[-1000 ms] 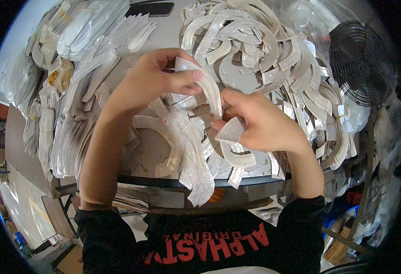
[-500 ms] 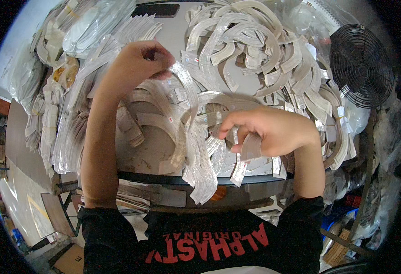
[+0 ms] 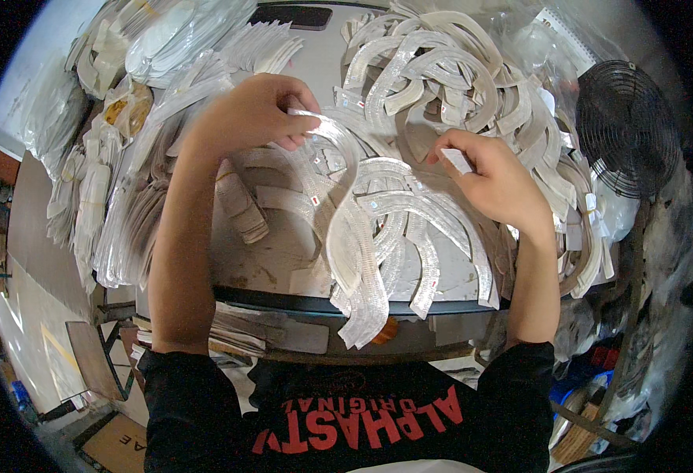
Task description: The person sorts and organizes white fabric strips on a table. They pick up strips, separate them, and arrange them into neat piles while occasionally moving other items aside to access the work area.
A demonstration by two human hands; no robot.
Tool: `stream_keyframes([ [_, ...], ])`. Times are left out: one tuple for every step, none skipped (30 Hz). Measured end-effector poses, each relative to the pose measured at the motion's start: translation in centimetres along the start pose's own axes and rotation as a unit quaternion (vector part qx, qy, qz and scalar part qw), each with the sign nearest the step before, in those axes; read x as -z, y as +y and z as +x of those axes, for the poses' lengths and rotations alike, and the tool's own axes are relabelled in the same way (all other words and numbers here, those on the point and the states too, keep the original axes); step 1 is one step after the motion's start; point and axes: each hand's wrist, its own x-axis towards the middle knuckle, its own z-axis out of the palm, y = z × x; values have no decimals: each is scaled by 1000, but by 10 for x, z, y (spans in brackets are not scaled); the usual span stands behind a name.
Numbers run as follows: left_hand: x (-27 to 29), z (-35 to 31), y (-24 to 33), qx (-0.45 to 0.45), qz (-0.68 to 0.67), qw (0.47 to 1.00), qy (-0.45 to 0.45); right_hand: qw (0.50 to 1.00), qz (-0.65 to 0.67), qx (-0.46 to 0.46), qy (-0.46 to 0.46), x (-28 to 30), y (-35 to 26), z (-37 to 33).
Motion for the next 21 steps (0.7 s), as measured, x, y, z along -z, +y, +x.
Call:
stream_keyframes([
  [-3,-2,5,3,7,1000,-13,1000,-1,-6,-3,0,-2,2],
  [-4,-3,7,6,14,1000,-26,1000,-3,-12,-6,0,-4,3],
  [-6,-3,6,-2,15,1000,-25,1000,-4,-19,-8,1,-6,3],
  [-8,-2,3,-9,19,999,-25,999,-16,-28,-18,2,-10,4],
  [-8,-1,1,-18,22,999,-25,999,-28,-37,-28,4,-14,5],
  [-8,-1,1,-16,58,998,-12,997,-39,-47,-37,5,-17,6],
  [-8,0,0,-16,94,995,-3,997,-50,-40,-34,6,-19,7],
  [-7,2,-1,-17,130,991,6,997,-60,-34,-31,7,-21,8],
  [-8,4,-2,-43,154,987,26,997,-70,-27,-28,8,-21,8],
  [-11,5,-4,-69,177,981,43,997,-76,-22,-23,5,-17,7],
  [-13,6,-5,-96,200,973,60,996,-81,-16,-17,0,-10,7],
  [-18,8,-5,-126,213,965,89,996,-87,-11,-12,-2,-5,6],
  [-24,7,-4,-151,226,955,121,997,-74,-17,-31,-4,-5,7],
  [-29,5,-5,-176,240,942,152,997,-62,-24,-50,-6,-8,10],
  [-34,5,-8,-211,254,932,151,996,-49,-30,-69,-8,-10,13],
  [-41,6,-11,-247,265,920,147,996,-42,-32,-78,-9,-11,13],
  [-45,6,-12,-283,275,907,144,995,-35,-35,-87,-10,-12,14],
  [-48,4,-13,-267,273,913,140,994,-28,-36,-96,-10,-13,14],
  [-50,2,-8,-251,271,919,137,994,-28,-35,-98,-10,-11,13],
  [-50,1,-4,-234,269,925,134,994,-27,-33,-100,-11,-10,13],
  [-48,2,-2,-222,262,931,122,994,-27,-31,-102,-11,-9,12],
])
